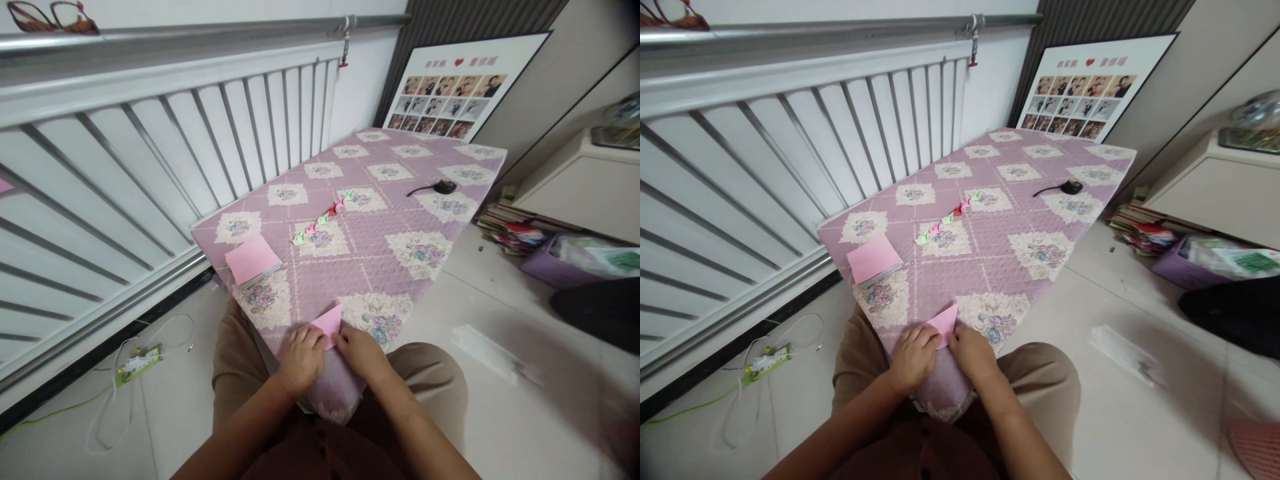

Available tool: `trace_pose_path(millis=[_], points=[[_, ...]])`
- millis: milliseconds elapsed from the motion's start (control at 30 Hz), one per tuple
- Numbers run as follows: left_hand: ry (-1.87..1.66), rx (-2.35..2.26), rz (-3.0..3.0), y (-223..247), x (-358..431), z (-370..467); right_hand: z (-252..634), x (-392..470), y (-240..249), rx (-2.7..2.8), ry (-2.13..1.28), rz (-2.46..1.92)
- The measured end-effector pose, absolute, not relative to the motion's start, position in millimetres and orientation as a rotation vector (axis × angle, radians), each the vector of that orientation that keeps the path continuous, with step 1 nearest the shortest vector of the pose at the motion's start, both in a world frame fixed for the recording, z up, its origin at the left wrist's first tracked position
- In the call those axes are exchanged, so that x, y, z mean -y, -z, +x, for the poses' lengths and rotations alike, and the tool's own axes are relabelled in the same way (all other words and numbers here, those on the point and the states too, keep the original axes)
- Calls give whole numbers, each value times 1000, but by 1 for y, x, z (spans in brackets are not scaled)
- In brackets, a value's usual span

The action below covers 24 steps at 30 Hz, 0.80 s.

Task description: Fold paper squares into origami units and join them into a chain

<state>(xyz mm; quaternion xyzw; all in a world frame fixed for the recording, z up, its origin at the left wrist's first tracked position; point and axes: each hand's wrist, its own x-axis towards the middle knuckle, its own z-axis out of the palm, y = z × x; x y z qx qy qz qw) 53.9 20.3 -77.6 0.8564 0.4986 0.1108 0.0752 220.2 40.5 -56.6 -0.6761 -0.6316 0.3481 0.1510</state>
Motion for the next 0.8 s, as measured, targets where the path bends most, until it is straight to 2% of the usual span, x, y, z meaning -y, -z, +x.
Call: trace_pose_path(millis=[133,267,467,633,800], points=[[-304,-1477,2550,76,-21,52,220,-38,57,1944,-711,-1980],[-315,-1492,2532,77,-23,50,221,-36,67,2316,-330,-1607],[-345,-1538,2391,72,-31,40,227,-31,73,2375,-416,-1389],[-454,-1707,2182,69,-39,26,222,-29,73,2296,-319,-1519],[-420,-1813,2067,70,-45,23,214,-29,76,2181,-212,-1667]])
